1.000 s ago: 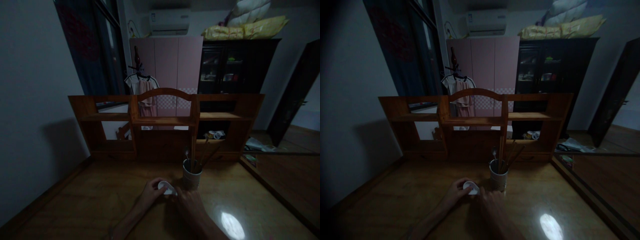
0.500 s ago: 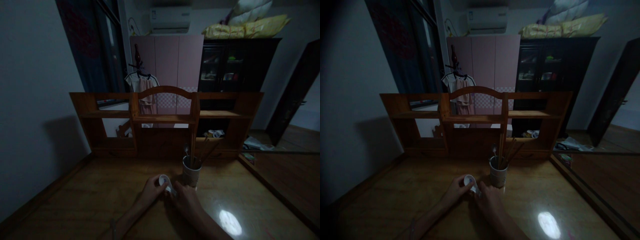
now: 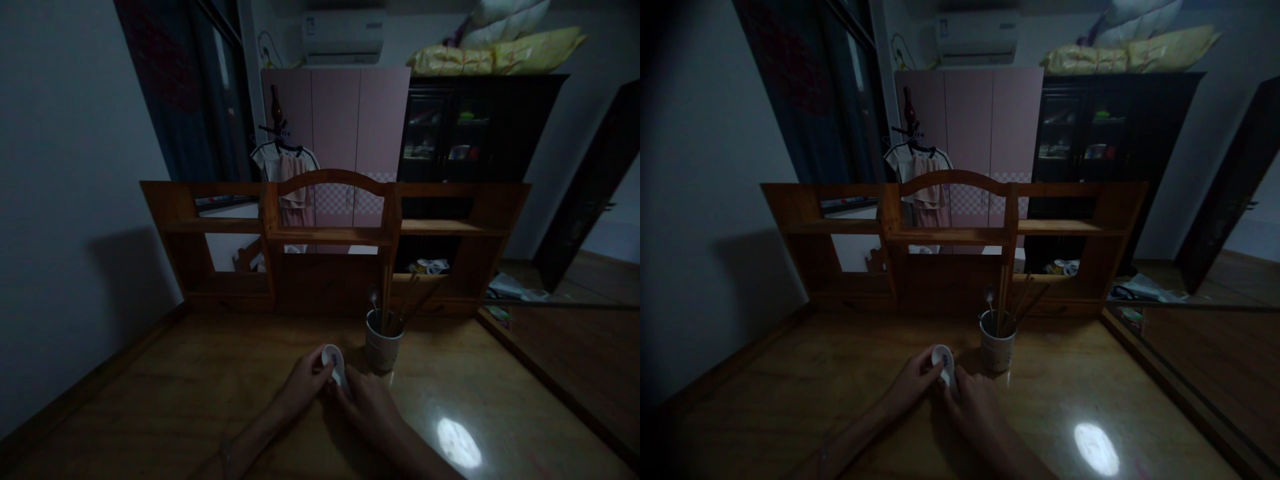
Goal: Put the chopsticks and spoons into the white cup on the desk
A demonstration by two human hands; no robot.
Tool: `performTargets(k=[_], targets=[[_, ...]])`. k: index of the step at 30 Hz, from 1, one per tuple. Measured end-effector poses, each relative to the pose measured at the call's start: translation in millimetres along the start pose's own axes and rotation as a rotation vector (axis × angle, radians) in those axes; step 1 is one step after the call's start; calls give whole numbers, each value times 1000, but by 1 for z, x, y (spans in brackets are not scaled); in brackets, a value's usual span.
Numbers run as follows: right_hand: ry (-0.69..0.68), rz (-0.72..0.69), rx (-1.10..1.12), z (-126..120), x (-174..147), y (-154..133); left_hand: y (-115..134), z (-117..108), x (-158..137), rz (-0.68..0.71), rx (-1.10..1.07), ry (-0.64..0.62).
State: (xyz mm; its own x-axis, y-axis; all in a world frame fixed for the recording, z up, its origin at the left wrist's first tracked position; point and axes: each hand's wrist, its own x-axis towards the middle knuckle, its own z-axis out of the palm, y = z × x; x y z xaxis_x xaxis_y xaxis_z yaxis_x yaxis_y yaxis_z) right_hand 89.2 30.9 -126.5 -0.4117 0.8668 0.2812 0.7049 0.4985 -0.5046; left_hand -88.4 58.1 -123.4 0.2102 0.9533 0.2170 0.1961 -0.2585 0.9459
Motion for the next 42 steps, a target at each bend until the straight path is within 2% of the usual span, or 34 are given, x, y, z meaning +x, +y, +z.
performTargets(k=[5,15,27,34,42], targets=[[-9,3,11,3,-1,-1,-2,0,-2,-13,-30,-33],[4,-29,47,1,-2,-5,-4,-3,-2,19,28,-3],[-44,12,33,2,-3,-5,-2,-4,-4,8,81,-48],[-32,-2,73,6,-2,-2,-3,-5,-6,2,120,-22],[-15,-18,98,9,-2,1,2,-3,-4,16,71,-4]])
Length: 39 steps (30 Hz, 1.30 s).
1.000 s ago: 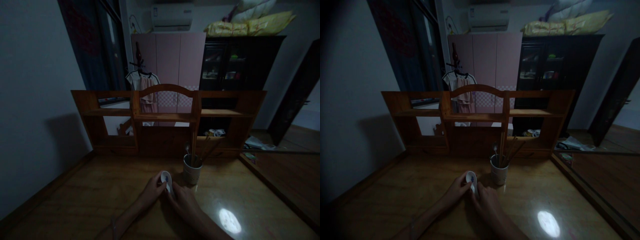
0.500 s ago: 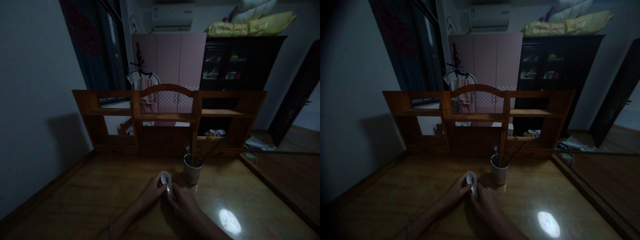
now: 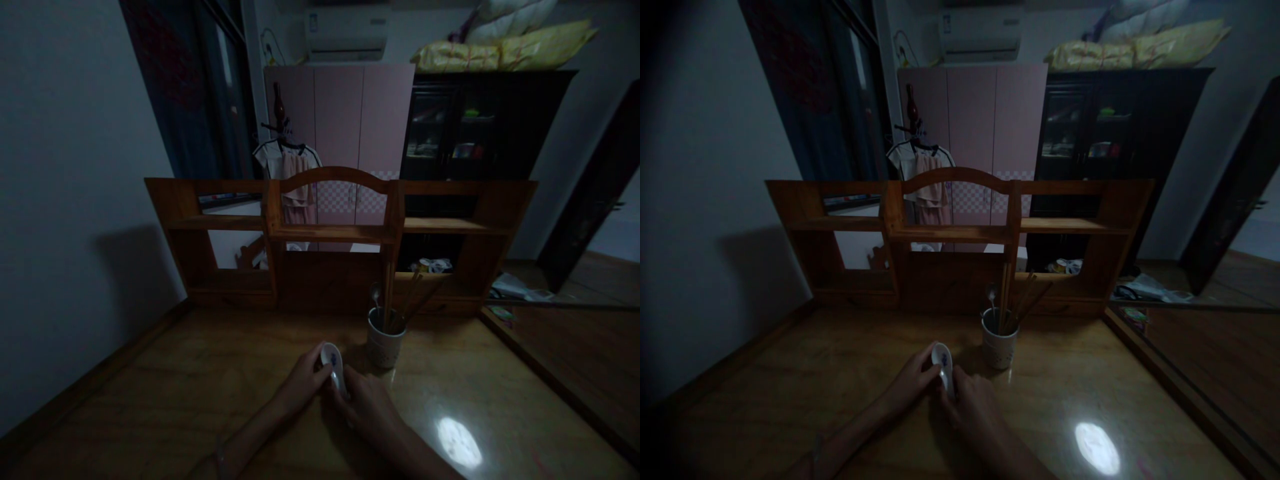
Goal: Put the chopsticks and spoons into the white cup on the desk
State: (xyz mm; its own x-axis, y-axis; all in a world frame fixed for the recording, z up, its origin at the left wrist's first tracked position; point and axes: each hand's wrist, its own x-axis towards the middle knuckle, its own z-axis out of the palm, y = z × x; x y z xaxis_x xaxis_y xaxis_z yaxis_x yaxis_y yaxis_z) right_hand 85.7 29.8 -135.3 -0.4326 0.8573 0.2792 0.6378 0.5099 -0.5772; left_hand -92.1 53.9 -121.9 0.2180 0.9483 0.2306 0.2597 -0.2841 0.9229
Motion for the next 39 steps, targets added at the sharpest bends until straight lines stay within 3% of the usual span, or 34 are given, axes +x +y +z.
performTargets(k=[24,39], targets=[[1,-6,-28,-2,-1,1,1,2,-1,21,-3,-9],[-8,3,-31,-4,-2,-2,-8,1,3,-39,44,22]])
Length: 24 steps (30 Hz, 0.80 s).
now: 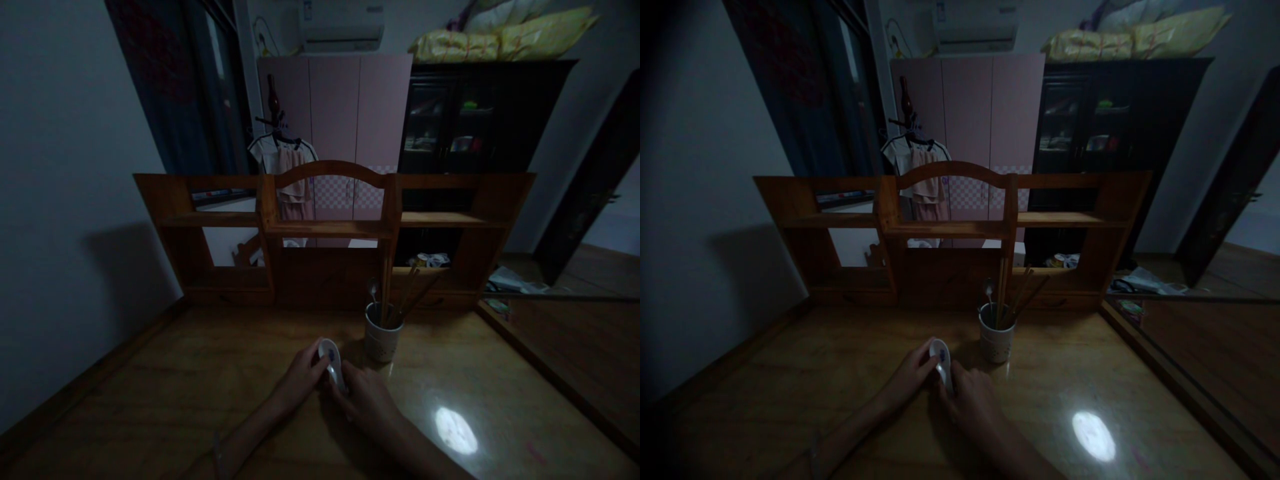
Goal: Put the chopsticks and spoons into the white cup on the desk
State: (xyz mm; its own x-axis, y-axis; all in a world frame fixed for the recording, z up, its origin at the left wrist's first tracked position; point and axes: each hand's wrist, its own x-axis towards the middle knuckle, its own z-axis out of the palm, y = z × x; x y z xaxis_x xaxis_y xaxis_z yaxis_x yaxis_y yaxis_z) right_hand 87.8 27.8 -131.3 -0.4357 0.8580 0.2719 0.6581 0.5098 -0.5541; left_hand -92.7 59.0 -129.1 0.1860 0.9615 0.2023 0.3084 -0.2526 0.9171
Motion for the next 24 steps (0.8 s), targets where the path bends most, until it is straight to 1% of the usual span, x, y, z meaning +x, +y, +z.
performTargets(k=[7,12,18,24], targets=[[-27,12,-20,-3,1,-3,8,-1,-3,58,-3,-15],[-18,-6,-14,0,1,0,6,-1,-4,39,-4,-25],[-17,-11,-37,-1,2,0,6,-1,-3,52,9,-24],[-1,-9,-40,0,2,0,2,-1,0,15,3,5]])
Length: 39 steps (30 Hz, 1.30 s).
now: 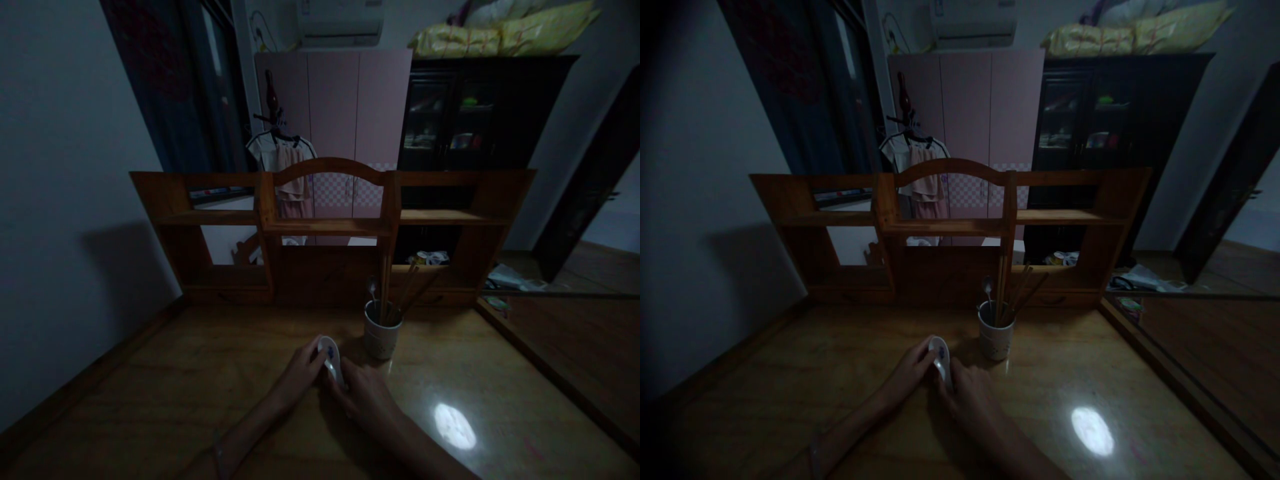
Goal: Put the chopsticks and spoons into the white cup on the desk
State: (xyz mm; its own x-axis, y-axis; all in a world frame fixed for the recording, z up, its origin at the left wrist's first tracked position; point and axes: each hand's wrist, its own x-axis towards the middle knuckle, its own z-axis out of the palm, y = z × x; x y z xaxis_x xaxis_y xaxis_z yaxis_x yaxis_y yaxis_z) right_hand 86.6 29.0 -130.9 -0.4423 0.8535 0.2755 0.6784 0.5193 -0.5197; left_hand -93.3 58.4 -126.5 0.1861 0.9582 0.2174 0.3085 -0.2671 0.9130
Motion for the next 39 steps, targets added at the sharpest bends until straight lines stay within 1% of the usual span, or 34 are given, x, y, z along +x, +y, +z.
performTargets(k=[6,10,16,27,32,39], targets=[[1,-3,22,-4,-1,-4,-2,-1,0,-18,-16,9],[0,-23,29,-3,-1,-2,1,0,-2,12,-8,-18],[-17,-9,10,-1,0,1,2,1,-4,21,-1,-30],[-11,11,4,1,0,0,-2,0,2,-58,-43,23],[3,-20,11,-1,-1,0,0,0,0,-11,-39,-10],[5,-3,-15,-2,-2,-1,2,0,-2,40,-7,-42]])
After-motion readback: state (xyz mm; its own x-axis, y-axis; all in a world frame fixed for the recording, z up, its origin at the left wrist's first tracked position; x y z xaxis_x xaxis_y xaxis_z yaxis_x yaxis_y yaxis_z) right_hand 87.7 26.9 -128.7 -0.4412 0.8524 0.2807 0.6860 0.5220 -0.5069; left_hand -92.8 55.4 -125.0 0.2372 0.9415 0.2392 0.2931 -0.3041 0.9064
